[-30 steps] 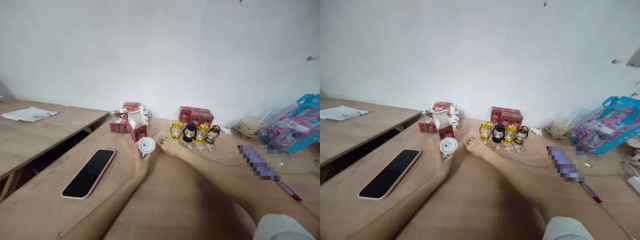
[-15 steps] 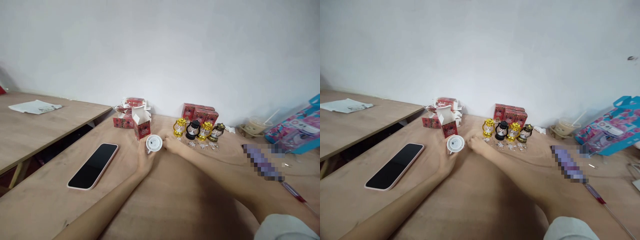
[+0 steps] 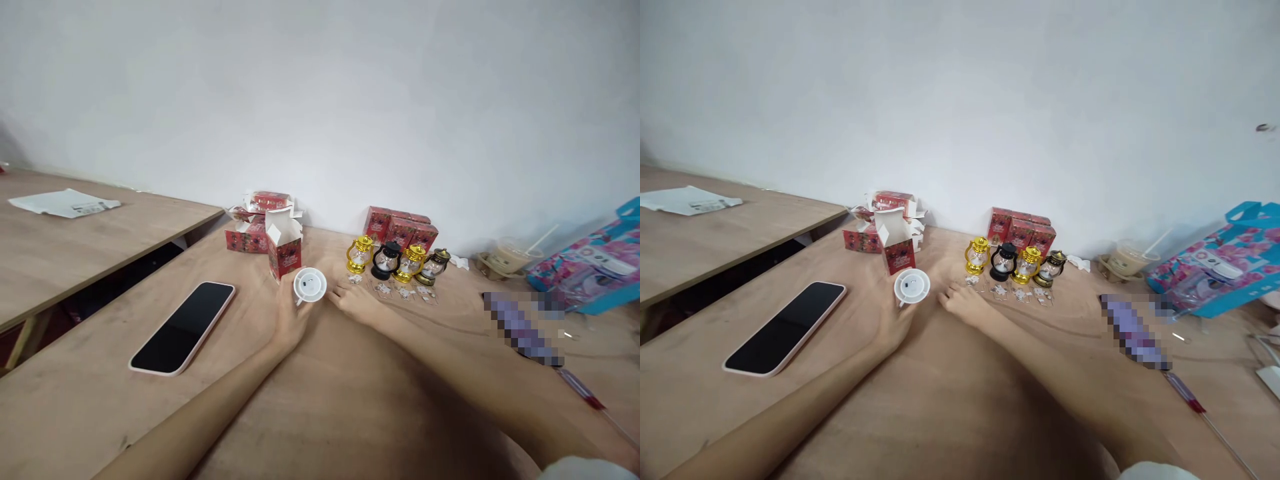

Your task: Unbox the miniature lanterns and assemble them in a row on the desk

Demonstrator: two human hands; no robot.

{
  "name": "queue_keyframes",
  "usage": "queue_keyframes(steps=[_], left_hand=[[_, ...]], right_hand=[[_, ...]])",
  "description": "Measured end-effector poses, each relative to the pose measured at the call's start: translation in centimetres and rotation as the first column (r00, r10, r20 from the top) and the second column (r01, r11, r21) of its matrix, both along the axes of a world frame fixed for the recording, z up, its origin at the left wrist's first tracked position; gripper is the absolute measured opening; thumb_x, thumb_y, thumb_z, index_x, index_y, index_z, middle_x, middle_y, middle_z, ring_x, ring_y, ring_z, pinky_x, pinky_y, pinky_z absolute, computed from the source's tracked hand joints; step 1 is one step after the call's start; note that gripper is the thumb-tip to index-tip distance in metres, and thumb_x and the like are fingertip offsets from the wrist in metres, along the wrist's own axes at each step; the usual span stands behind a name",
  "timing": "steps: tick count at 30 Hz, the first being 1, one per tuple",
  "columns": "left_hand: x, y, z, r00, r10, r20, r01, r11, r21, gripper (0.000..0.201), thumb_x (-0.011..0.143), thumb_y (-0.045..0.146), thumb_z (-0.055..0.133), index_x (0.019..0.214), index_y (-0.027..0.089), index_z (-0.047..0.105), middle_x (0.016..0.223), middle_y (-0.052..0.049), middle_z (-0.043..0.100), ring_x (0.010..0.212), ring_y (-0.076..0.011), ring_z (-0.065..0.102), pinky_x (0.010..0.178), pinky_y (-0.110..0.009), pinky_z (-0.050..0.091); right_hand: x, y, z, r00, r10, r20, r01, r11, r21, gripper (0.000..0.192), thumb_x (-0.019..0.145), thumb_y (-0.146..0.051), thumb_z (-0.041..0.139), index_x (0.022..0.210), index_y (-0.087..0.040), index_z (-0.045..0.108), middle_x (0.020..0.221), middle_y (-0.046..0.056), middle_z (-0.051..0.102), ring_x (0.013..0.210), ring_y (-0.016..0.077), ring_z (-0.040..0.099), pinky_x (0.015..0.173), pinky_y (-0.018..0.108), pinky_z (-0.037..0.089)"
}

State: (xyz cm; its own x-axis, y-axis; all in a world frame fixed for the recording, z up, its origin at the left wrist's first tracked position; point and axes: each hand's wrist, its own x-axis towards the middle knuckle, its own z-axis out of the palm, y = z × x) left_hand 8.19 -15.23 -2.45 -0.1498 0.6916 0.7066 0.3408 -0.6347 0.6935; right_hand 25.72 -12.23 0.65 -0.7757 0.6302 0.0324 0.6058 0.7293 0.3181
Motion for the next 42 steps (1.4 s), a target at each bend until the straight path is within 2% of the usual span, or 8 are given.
queue_keyframes(steps=[7,11,18,25,31,34,39,42], left_hand=[[0.1,0.1,-0.3,1.000,-0.008,-0.028,0.008,1.000,-0.001,0.040,0.078,0.026,0.063,0.116,0.026,0.048,0.111,-0.008,0.058,0.104,-0.0249,0.056,0.091,-0.045,0.045],[0.1,0.1,-0.6,0.999,-0.009,-0.049,0.009,1.000,-0.006,0.041,0.079,0.027,0.062,0.117,0.027,0.048,0.112,-0.008,0.058,0.104,-0.0263,0.056,0.091,-0.047,0.045],[0.0,-0.1,-0.2,0.995,0.010,-0.097,-0.010,1.000,0.007,0.038,0.079,0.024,0.061,0.114,0.026,0.049,0.109,-0.008,0.059,0.101,-0.0254,0.057,0.089,-0.044,0.048],[0.0,-0.3,0.0,0.989,0.038,-0.142,-0.036,0.999,0.020,0.036,0.078,0.024,0.060,0.113,0.024,0.050,0.108,-0.008,0.060,0.100,-0.0254,0.058,0.087,-0.042,0.047],[0.0,-0.5,0.2,0.980,0.002,-0.199,0.013,0.997,0.075,0.036,0.078,0.029,0.062,0.112,0.027,0.051,0.107,-0.008,0.061,0.101,-0.0281,0.057,0.085,-0.044,0.046],[0.0,-0.5,0.2,0.979,-0.013,-0.205,0.029,0.997,0.076,0.036,0.078,0.032,0.063,0.111,0.028,0.052,0.107,-0.008,0.061,0.103,-0.0287,0.057,0.086,-0.045,0.046],[0.0,-0.6,0.1,0.978,-0.008,-0.210,0.023,0.997,0.068,0.035,0.079,0.037,0.062,0.111,0.028,0.053,0.108,-0.009,0.061,0.103,-0.0285,0.057,0.086,-0.045,0.046],[0.0,-0.7,0.1,0.970,0.003,-0.241,0.023,0.995,0.101,0.036,0.080,0.040,0.061,0.113,0.028,0.053,0.108,-0.009,0.060,0.103,-0.0281,0.057,0.086,-0.045,0.046]], right_hand=[[2.4,0.6,-0.7,0.861,-0.184,-0.474,0.055,0.961,-0.272,0.024,0.082,-0.006,0.049,0.103,-0.011,0.060,0.092,0.010,0.066,0.080,0.0164,0.061,0.074,0.027,0.047],[2.9,0.9,-0.8,0.797,-0.219,-0.563,-0.017,0.923,-0.384,0.035,0.075,-0.001,0.050,0.108,-0.011,0.059,0.087,0.007,0.064,0.068,0.0130,0.059,0.066,0.025,0.047],[2.4,1.2,-0.4,0.915,-0.122,-0.384,0.049,0.980,-0.194,0.032,0.082,-0.008,0.046,0.111,-0.012,0.058,0.100,0.013,0.063,0.093,0.0213,0.058,0.080,0.031,0.045],[1.9,1.0,0.9,0.988,-0.094,-0.118,0.085,0.993,-0.084,0.032,0.090,-0.012,0.041,0.117,-0.014,0.059,0.090,0.014,0.066,0.096,0.0222,0.057,0.084,0.033,0.040],[2.9,1.4,0.5,0.969,0.039,-0.244,-0.036,0.999,0.017,0.023,0.090,-0.014,0.044,0.102,-0.012,0.064,0.082,0.012,0.065,0.085,0.0204,0.059,0.077,0.032,0.044],[3.0,0.7,0.9,0.821,0.100,-0.562,-0.058,0.994,0.093,0.017,0.089,-0.016,0.047,0.097,-0.015,0.063,0.081,0.009,0.066,0.079,0.0180,0.060,0.071,0.030,0.047],[1.6,-2.6,2.7,0.309,0.222,-0.925,0.021,0.971,0.240,0.010,0.086,-0.017,0.055,0.095,-0.020,0.060,0.081,0.002,0.068,0.073,0.0135,0.063,0.069,0.028,0.050],[0.6,-4.5,3.9,0.276,0.313,-0.909,-0.023,0.948,0.319,0.017,0.082,-0.012,0.060,0.096,-0.022,0.059,0.078,0.001,0.068,0.069,0.0130,0.061,0.063,0.026,0.050]])
